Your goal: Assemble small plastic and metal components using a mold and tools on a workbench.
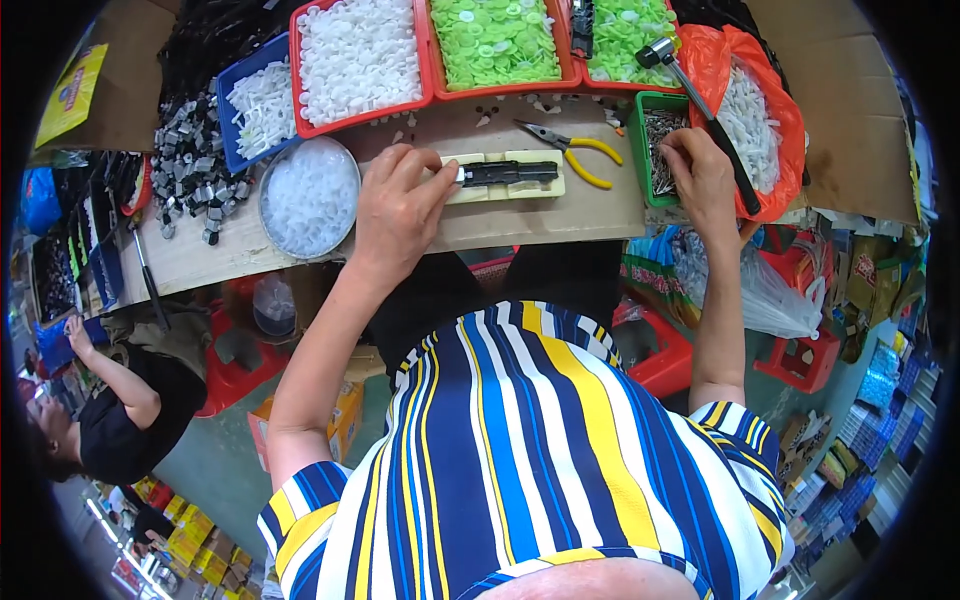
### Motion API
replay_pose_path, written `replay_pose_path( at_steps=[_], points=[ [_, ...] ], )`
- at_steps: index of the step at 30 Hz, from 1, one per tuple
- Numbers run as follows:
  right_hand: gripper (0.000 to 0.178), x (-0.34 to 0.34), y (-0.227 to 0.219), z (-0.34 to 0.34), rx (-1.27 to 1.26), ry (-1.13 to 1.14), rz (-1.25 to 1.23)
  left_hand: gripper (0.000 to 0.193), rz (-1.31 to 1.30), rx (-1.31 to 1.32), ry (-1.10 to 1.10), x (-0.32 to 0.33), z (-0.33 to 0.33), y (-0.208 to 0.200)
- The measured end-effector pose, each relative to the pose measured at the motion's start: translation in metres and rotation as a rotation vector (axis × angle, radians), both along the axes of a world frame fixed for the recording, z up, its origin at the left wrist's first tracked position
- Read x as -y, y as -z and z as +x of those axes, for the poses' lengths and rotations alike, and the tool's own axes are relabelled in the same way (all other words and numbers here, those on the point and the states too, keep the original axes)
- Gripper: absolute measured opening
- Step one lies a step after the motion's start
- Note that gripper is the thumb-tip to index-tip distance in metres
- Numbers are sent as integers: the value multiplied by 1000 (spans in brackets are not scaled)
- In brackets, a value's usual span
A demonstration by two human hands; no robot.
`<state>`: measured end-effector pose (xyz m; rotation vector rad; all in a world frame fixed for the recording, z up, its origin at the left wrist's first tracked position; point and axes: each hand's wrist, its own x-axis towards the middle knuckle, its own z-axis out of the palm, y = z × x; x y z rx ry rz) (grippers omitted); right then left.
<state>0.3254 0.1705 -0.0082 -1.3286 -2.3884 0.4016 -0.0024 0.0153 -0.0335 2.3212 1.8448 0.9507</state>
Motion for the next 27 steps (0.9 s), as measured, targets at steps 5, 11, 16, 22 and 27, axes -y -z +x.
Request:
replay_pose_path(
  at_steps=[5, 11, 16, 22, 27],
  points=[
    [14, 5, -2, -1, -140, 97, 0, 27, 3, 33, -21, 4, 1, 4],
    [13, 23, -11, -10, -268, 96, -24, 16, 37, 268, -166, -26, -21, -23],
    [11, 30, -14, -16, -287, 42, -48, 11, 135, -15, -233, -75, -62, -22],
    [11, 32, -8, -12, -292, 27, -18, 10, 34, -206, -267, -93, -66, -17],
    [11, 30, -7, -19, -280, -31, 4, 10, 39, -155, -266, -97, -66, -14]
  ],
)
